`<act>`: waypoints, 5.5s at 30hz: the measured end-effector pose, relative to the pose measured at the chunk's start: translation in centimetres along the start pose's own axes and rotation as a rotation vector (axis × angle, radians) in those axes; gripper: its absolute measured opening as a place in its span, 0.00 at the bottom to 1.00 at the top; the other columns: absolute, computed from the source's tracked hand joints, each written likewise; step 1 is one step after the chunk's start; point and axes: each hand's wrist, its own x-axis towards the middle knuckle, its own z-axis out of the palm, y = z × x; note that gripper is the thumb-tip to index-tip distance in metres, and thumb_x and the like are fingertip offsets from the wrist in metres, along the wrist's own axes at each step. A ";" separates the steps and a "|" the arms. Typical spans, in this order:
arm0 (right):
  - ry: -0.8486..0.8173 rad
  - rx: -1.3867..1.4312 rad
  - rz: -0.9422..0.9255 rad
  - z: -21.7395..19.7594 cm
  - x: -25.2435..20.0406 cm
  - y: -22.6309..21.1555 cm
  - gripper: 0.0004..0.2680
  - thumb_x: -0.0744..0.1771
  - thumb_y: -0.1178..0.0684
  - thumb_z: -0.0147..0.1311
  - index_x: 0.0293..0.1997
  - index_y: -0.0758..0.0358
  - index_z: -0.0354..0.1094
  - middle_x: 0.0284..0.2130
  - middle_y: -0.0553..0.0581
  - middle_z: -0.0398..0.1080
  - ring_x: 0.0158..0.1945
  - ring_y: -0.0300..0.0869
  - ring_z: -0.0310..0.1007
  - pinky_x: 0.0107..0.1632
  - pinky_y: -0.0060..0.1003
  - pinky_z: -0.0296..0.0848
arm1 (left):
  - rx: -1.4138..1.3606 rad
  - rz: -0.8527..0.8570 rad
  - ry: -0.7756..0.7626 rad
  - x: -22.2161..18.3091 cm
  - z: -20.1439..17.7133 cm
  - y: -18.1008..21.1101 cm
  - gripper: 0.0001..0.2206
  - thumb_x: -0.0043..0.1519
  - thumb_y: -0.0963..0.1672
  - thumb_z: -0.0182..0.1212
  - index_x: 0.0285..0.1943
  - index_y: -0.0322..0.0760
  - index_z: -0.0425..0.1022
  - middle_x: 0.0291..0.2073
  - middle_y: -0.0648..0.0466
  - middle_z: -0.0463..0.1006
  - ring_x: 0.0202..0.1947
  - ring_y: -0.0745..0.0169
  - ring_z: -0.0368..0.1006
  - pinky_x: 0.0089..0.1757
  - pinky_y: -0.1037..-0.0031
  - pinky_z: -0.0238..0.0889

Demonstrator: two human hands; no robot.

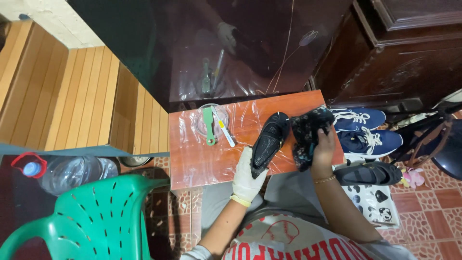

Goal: Buffing and polishing a black shoe using a brush and a cloth on a repair bench.

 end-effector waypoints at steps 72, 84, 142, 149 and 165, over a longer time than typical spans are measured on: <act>-0.320 -0.143 -1.199 1.4 -5.6 -13.8 0.11 0.70 0.54 0.50 0.40 0.76 0.72 0.45 0.77 0.72 0.53 0.67 0.73 0.62 0.56 0.70 | -1.500 -0.813 -0.120 9.1 1.0 13.8 0.35 0.64 0.38 0.61 0.79 0.58 0.54 0.67 0.42 0.68 0.58 0.42 0.73 0.57 0.51 0.69; -0.945 -0.489 -1.258 2.4 -6.8 -10.0 0.19 0.54 0.53 0.70 0.48 0.58 0.77 0.52 0.55 0.77 0.61 0.52 0.73 0.69 0.62 0.59 | -1.141 -0.909 0.035 12.1 -2.0 15.3 0.27 0.61 0.47 0.63 0.71 0.65 0.67 0.62 0.49 0.75 0.54 0.56 0.76 0.51 0.72 0.73; -0.543 0.071 -0.854 -4.5 -6.5 -5.2 0.16 0.68 0.40 0.52 0.28 0.63 0.72 0.30 0.60 0.73 0.43 0.52 0.74 0.64 0.55 0.68 | -2.254 -1.249 -0.216 6.9 0.6 12.7 0.33 0.59 0.59 0.60 0.66 0.34 0.74 0.62 0.37 0.74 0.60 0.33 0.70 0.61 0.48 0.61; -0.768 -0.393 -1.297 0.1 -9.5 -4.0 0.17 0.71 0.38 0.42 0.51 0.51 0.79 0.57 0.56 0.73 0.66 0.54 0.66 0.71 0.64 0.49 | -2.008 -1.311 -0.344 8.9 -0.5 12.7 0.32 0.60 0.60 0.58 0.59 0.31 0.76 0.55 0.36 0.76 0.51 0.36 0.75 0.51 0.52 0.69; -0.549 0.356 -0.477 -1.5 -5.2 -10.7 0.12 0.70 0.48 0.39 0.39 0.70 0.59 0.31 0.71 0.65 0.38 0.65 0.75 0.44 0.54 0.75 | -1.586 -1.356 -0.331 8.7 -3.9 15.8 0.15 0.57 0.47 0.64 0.43 0.28 0.81 0.39 0.33 0.82 0.39 0.38 0.82 0.42 0.52 0.78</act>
